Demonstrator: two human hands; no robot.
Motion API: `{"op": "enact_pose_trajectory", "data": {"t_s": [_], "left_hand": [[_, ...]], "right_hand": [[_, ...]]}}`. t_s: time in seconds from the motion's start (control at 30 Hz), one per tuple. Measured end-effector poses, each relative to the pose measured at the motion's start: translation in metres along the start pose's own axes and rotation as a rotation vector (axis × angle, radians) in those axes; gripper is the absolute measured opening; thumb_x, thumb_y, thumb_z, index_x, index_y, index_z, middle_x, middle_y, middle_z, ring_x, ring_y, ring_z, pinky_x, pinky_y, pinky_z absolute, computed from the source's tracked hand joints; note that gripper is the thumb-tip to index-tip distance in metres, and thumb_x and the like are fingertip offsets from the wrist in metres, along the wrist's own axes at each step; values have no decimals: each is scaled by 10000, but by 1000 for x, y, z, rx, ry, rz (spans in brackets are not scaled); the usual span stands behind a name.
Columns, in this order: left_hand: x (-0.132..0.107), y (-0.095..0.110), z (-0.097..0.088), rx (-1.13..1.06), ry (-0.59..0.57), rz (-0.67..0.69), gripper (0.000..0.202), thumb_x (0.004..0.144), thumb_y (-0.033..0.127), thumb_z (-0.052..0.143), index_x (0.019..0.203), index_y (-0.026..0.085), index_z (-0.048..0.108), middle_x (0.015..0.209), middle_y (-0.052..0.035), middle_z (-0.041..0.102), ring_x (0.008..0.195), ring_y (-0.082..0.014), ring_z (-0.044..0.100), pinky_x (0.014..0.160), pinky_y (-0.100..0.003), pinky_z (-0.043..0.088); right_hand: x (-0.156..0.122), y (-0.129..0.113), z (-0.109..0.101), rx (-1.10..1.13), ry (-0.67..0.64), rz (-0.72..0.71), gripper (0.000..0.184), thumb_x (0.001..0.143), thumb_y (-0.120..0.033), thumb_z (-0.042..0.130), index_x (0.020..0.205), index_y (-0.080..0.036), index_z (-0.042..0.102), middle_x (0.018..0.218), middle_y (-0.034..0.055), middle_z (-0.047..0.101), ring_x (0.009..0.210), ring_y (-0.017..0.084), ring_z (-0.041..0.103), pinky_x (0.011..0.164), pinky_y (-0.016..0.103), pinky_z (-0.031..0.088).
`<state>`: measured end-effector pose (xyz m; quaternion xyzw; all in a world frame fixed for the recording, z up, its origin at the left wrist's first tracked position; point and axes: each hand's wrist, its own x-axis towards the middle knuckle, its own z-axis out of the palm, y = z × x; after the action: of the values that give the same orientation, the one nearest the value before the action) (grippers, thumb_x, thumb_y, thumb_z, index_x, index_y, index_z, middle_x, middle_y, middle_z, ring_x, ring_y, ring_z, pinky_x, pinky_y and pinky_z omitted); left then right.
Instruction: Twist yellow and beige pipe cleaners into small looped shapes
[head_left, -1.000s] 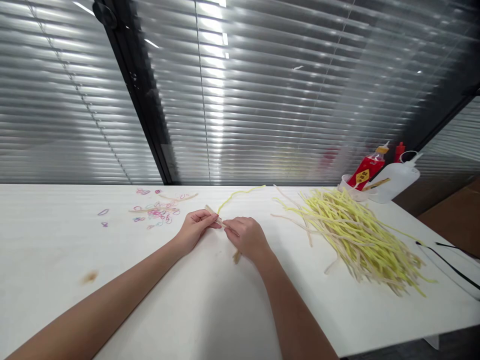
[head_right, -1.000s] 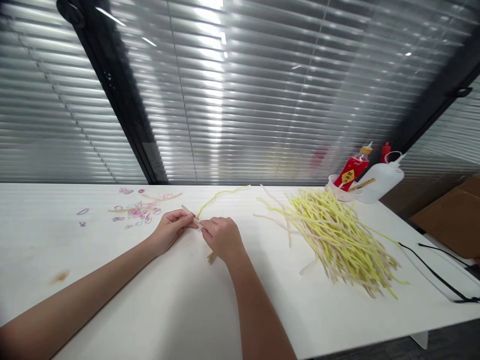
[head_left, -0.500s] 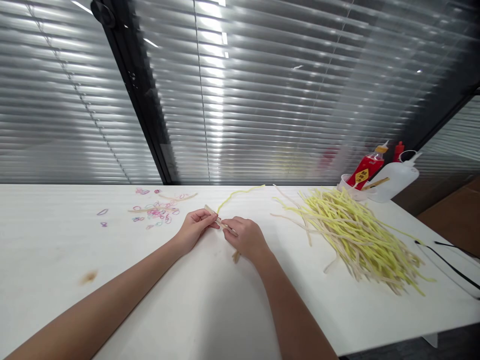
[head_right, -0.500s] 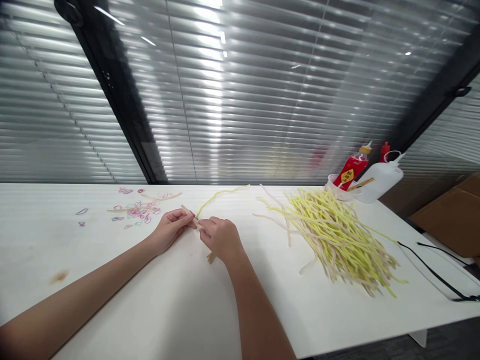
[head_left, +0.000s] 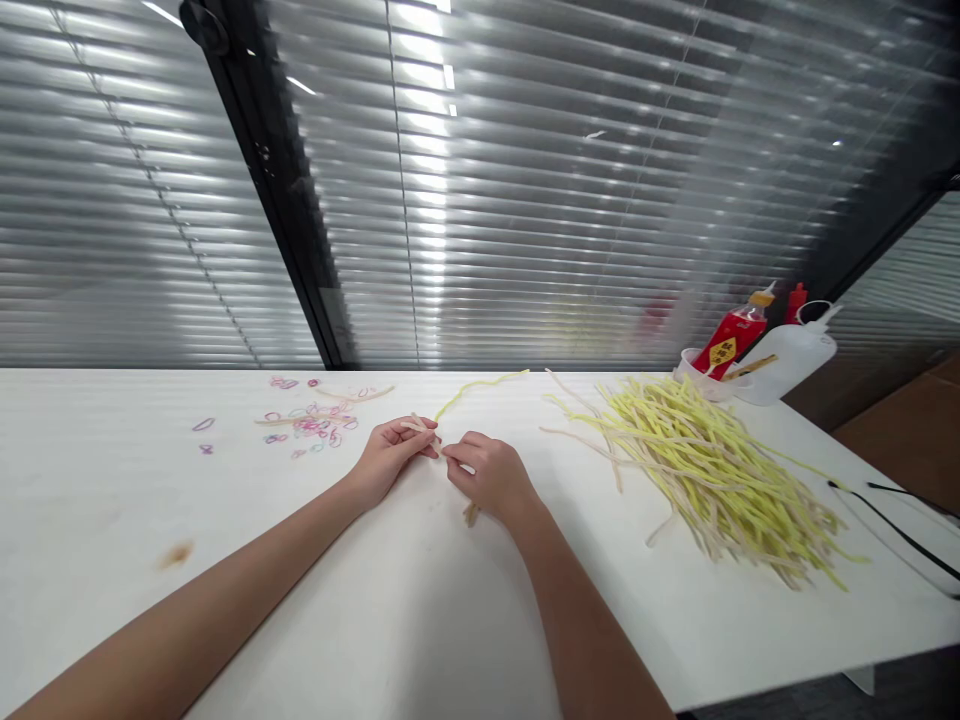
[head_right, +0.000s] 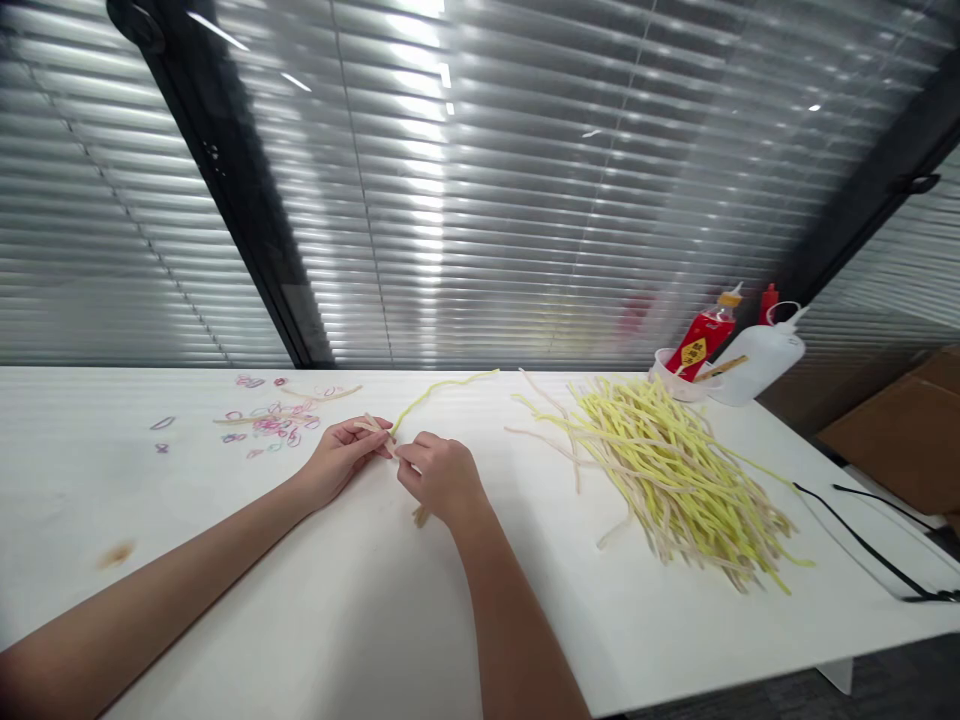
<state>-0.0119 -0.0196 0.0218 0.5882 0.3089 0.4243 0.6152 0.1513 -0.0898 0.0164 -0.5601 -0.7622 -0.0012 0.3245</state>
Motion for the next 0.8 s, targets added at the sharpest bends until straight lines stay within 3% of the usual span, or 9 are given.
{"op": "enact_pose_trajectory", "data": {"t_s": [0.07,0.23,0.43,0.6,0.8], "left_hand": [[0,-1,-1,1,7,-1,155,707,281,715,605,171,677,686,-67,636,1043,-223,545,823,-280,455],[2,-6,-5,-81,17,-101,138,670,292,746,688,166,691,852,-36,652,661,-134,624,728,-290,484],[1,-5,-5,-82,63,-111,210,627,306,774,755,162,692,942,-50,655,643,-138,635,679,-277,489],[0,-1,-2,-110,72,-107,322,639,307,771,923,196,668,741,-2,661,625,-129,618,670,-254,473],[1,-1,-3,-174,66,-123,311,688,337,733,939,178,641,774,-10,661,621,-121,617,693,-261,472]], "right_hand": [[0,-1,-1,5,-7,3,233,830,-175,495,915,-250,699,781,-4,646,670,102,573,612,196,375],[-1,-1,-3,18,-14,11,231,834,-179,492,922,-253,692,796,-6,648,678,104,578,610,197,378],[-1,-1,-8,66,17,23,227,849,-177,470,931,-236,673,807,3,644,690,102,576,631,195,386],[0,2,-12,76,65,58,227,855,-184,453,903,-223,672,796,12,636,667,105,563,632,203,386],[-1,4,-14,60,73,68,221,856,-192,455,898,-221,670,771,11,619,618,100,526,616,207,377]]}}
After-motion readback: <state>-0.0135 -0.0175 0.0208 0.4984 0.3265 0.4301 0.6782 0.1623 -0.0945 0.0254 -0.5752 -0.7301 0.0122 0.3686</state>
